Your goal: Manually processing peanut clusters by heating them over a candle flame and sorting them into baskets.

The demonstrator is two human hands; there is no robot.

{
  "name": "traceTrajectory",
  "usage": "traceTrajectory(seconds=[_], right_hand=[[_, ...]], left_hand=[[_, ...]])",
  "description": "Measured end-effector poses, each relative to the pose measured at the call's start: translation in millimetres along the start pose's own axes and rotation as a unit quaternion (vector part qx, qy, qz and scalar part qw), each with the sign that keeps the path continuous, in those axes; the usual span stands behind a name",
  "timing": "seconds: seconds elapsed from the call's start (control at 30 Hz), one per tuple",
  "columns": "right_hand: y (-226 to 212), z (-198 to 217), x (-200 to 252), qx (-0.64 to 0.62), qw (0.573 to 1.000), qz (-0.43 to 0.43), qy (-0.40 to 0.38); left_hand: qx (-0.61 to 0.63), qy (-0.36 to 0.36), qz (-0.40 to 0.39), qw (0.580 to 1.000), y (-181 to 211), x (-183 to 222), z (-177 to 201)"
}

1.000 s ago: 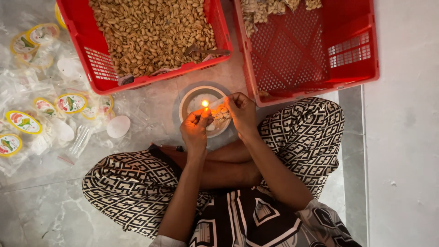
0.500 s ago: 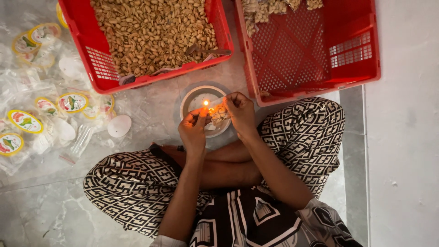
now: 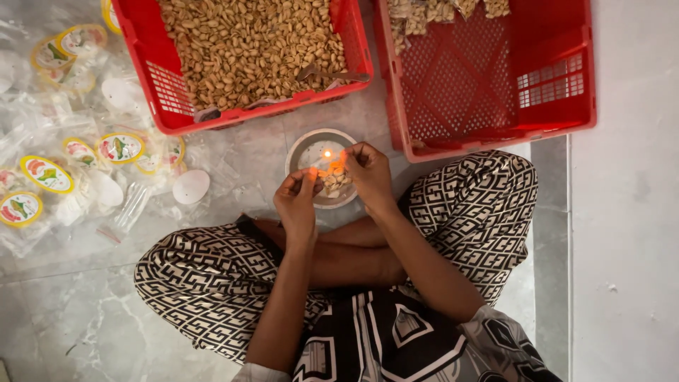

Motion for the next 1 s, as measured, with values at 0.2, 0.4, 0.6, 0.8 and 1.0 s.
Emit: traceTrajectory(seconds=[0.2,0.4,0.6,0.8,1.0], right_hand=[[9.4,-3.5,11.6,0.012,0.998,-0.041,-0.055],[18.2,-13.7,41.4,-0.025,0.985,-0.069,-0.153],[-8.8,-19.0,58.6,0.009,0.989,-0.009,-0.144],[-48.9,-16.5,81.4,0.026,0.992,0.015,-0.126],[61.3,28.6,34.4,-0.007,0.995,-0.086,-0.047]], left_hand=[[0.025,0.011,0.007,1.000,-10.6,5.6,18.8],[-0.041,-0.061,-0.091,0.993,9.4,23.6,19.0],[-0.049,-0.067,-0.130,0.988,37.0,40.6,16.5],[-0.009,-0.043,-0.119,0.992,19.6,41.7,17.9],[0.009,-0.005,-0.061,0.998,-3.5,35.0,25.6]])
Point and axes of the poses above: each hand's wrist, its own x-axis away from the middle knuckle, its own z-axis out of the back of the hand, y = z × x, the point moved 7 cm from there along -x, towards the middle knuckle, and after that the axes turned 8 degrees about -z, right-handed, at the moved point
